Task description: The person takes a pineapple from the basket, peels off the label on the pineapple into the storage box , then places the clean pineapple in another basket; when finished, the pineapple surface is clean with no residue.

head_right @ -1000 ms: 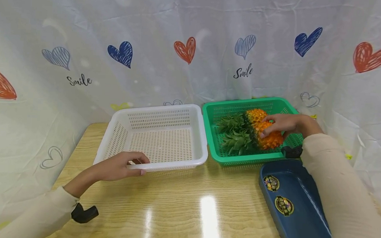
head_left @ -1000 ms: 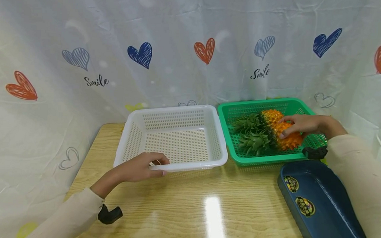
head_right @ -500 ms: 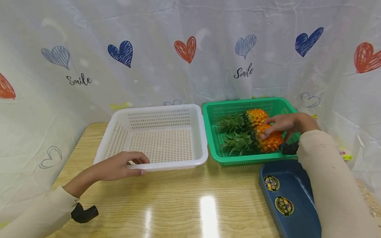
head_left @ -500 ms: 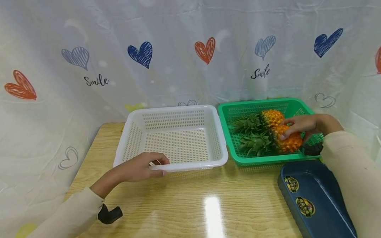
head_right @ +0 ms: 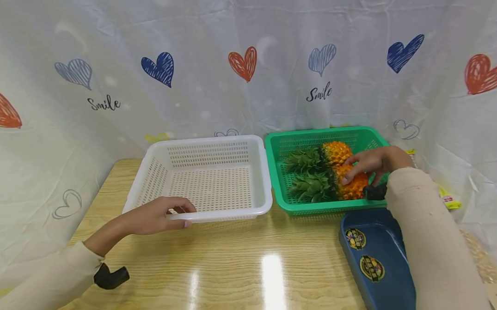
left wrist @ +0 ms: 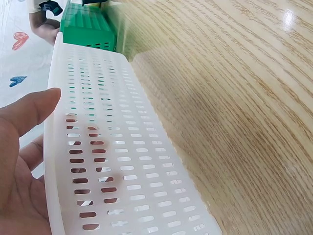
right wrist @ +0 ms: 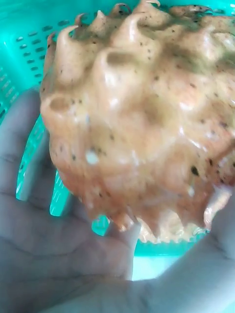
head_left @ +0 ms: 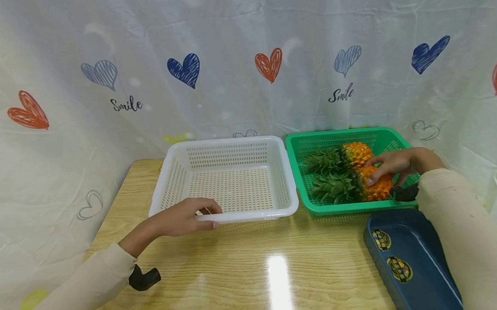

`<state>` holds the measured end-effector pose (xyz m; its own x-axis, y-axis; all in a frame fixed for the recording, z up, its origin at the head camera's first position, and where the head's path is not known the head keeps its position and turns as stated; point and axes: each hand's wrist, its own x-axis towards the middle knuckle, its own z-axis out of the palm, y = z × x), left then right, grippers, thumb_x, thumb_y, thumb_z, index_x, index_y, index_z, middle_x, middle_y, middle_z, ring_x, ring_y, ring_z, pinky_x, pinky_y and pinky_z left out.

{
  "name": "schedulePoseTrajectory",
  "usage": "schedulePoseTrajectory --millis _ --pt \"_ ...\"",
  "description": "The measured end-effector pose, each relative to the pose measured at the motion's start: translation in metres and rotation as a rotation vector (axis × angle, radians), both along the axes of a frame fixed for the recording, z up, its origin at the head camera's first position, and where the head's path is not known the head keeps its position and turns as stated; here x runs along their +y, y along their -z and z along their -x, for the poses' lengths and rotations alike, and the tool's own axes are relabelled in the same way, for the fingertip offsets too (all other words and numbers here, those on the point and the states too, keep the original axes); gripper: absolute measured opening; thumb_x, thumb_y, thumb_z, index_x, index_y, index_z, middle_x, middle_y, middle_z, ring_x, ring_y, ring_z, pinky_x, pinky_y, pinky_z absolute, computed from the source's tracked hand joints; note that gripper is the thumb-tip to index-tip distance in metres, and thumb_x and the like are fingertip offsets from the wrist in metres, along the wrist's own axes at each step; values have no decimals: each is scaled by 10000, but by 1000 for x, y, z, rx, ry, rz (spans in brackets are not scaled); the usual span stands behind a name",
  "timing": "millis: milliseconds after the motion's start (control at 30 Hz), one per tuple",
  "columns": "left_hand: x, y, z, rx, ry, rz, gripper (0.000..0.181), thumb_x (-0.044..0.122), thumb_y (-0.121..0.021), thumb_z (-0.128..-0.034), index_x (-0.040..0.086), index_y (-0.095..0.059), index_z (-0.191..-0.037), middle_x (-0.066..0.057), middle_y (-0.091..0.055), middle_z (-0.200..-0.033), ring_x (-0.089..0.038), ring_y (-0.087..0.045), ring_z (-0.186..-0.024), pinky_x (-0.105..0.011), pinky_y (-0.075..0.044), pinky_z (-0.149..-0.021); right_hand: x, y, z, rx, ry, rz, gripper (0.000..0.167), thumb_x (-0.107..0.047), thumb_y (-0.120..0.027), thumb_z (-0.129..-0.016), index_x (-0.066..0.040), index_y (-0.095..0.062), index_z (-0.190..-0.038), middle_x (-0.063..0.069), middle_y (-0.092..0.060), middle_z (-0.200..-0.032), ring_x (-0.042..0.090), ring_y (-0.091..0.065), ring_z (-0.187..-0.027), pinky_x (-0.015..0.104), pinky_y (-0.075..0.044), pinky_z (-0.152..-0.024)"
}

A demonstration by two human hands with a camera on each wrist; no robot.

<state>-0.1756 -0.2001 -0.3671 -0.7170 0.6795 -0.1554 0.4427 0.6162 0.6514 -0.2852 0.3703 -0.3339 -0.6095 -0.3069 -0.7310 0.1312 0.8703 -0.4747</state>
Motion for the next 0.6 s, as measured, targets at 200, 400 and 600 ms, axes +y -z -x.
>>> schedulePoseTrajectory --millis 200,400,600 --pt "1 0 1 -8 -2 2 232 322 -666 -980 238 -645 -1196 73 -653 -1202 -202 -633 -1115 -441 -498 -980 2 2 0 -8 -12 6 959 -394 -720 -928 60 -153 -1553 390 -321 -1493 429 -537 -1243 495 -547 -917" --pt "0 2 1 0 3 2 247 350 -657 -984 221 -652 -1195 57 -659 -1189 -208 -636 -1097 -445 -502 -965 2 2 2 -16 -24 3 976 -387 -720 -930 68 -130 -1560 412 -275 -1512 516 -453 -1311 512 -538 -939" --pt "0 1 0 2 -10 4 215 311 -669 -979 233 -656 -1179 73 -661 -1165 -200 -636 -1087 -437 -505 -950 2 2 3 -17 -5 31 935 -366 -713 -937 53 -154 -1559 322 -450 -1435 351 -574 -1219 503 -545 -931"
